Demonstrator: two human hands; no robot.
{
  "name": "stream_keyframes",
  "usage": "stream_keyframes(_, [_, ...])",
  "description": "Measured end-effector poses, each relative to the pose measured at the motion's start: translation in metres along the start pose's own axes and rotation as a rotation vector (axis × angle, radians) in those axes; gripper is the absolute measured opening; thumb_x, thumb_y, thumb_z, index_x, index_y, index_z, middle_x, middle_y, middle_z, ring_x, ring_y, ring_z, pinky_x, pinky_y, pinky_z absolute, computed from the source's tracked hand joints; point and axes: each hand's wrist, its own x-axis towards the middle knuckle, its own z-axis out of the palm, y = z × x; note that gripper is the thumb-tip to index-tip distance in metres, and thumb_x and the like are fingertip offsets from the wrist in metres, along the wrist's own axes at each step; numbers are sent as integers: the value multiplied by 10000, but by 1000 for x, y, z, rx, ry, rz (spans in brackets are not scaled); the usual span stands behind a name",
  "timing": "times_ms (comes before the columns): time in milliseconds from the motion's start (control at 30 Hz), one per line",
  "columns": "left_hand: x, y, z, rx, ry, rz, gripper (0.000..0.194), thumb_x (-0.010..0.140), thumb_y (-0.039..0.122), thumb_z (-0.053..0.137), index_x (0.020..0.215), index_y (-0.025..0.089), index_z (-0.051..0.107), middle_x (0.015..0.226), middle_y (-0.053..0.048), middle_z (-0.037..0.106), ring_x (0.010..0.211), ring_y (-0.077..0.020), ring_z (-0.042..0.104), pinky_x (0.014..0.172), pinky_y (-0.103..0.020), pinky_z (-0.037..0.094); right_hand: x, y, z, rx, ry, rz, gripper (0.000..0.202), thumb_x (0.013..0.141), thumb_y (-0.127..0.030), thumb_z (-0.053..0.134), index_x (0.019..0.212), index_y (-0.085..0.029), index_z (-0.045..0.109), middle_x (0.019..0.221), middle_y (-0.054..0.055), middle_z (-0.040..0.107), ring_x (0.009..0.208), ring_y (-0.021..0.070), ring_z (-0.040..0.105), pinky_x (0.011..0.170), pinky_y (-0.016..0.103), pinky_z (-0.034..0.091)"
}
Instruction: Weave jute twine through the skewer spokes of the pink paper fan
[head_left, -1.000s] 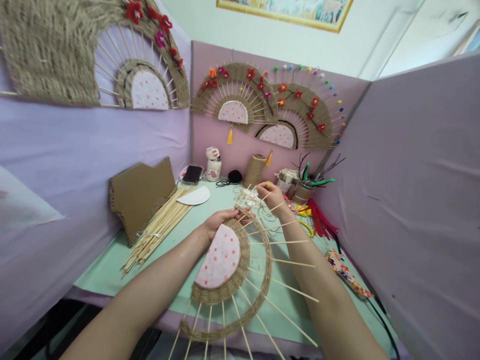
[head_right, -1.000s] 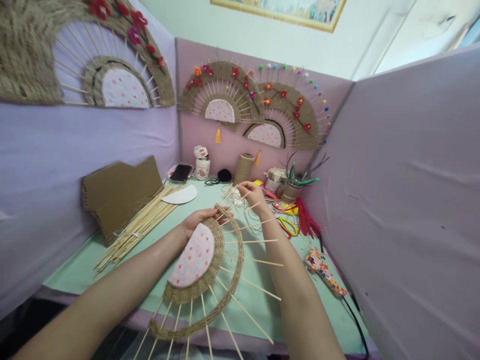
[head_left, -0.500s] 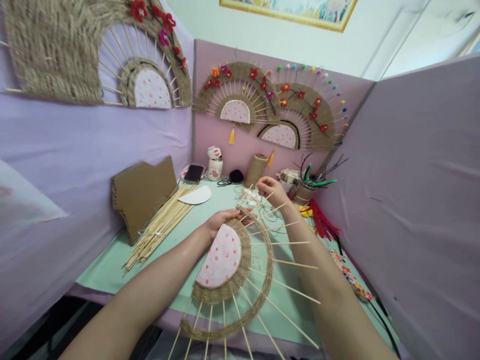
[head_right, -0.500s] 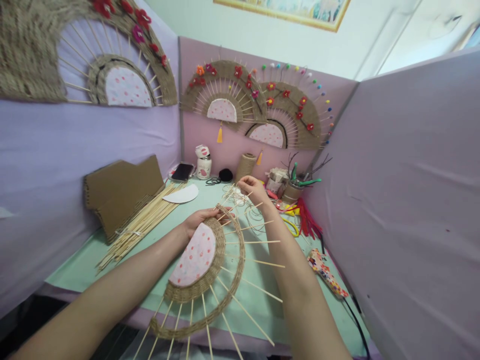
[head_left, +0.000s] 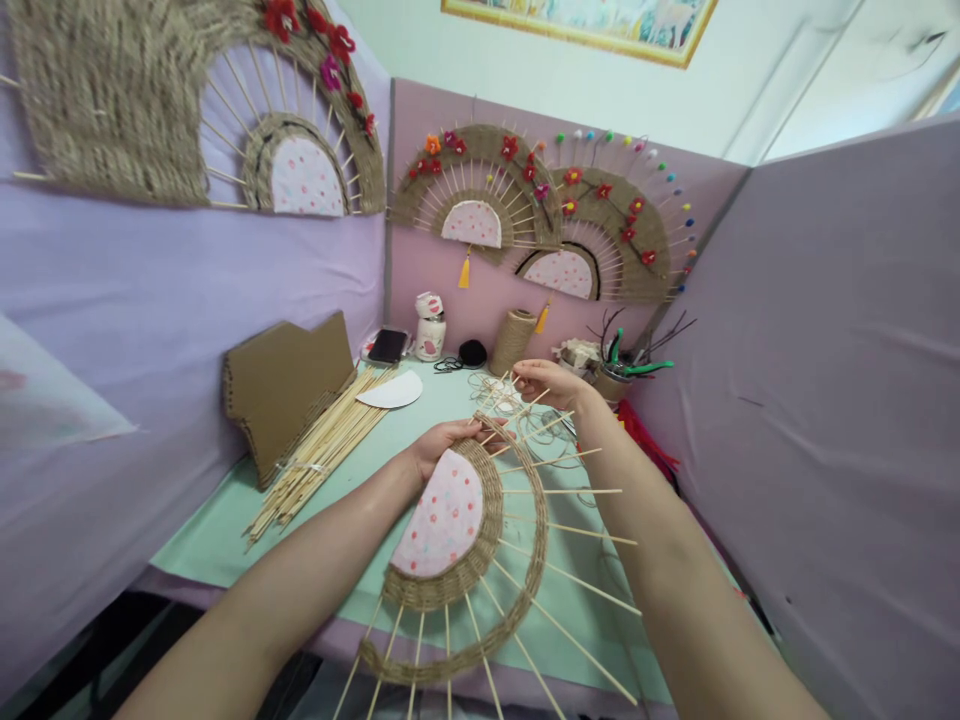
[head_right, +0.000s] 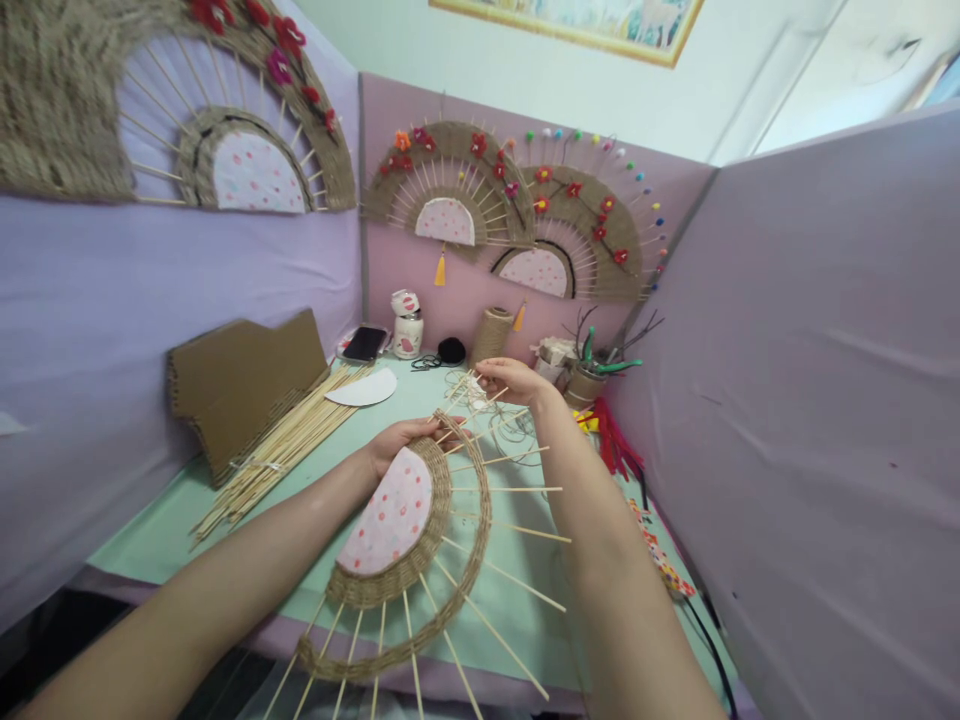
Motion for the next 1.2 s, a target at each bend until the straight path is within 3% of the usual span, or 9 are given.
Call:
stream_keyframes(333, [-1,1,5,6,21,1,323,837,140,462,1134,80,575,1036,-171,663,922,-238,641,792,-359,463,17,38,9,-59,8,-38,334,593,-366,761,691,-140,535,532,-65,459,447,36,374,432,179,268])
stream_keyframes(600, [0,-1,6,-31,55,12,325,824,136,498,1139,100,572,928,-139,692,859,-232,660,790,-356,461,38,54,52,-184,28,-28,257,630,-346,722,701,-139,587,517,-34,548,422,61,449,406,185,322])
stream_keyframes(700, [0,0,7,-71,81,-7,329,847,226,489,1146,112,568,924,-130,690,854,-240,659,768,-364,470,38,55,60,-240,57,-50,272,642,-387,701,712,-145,596,516,-33,549,424,64,454,409,187,335])
stream_keyframes(833, [4,1,8,-128,114,26,345,854,351,483,1089,123,593,928,-128,686,869,-252,654,745,-372,485,38,54,55,-281,162,-97,291,620,-404,703,676,-147,579,535,-31,547,447,70,458,429,196,343])
stream_keyframes(1033, [9,-4,4,-129,173,118,288,837,216,526,1118,182,577,929,-98,692,890,-242,653,730,-356,495,35,51,36,-281,225,-117,293,561,-360,742,677,-146,578,533,-39,529,458,62,431,443,197,313])
stream_keyframes(1200, [9,-5,2,-96,150,157,234,814,159,550,1041,149,606,980,-110,685,918,-247,646,780,-371,489,30,41,10,-238,240,-132,341,551,-383,750,722,-138,585,511,-58,490,439,50,397,446,200,314])
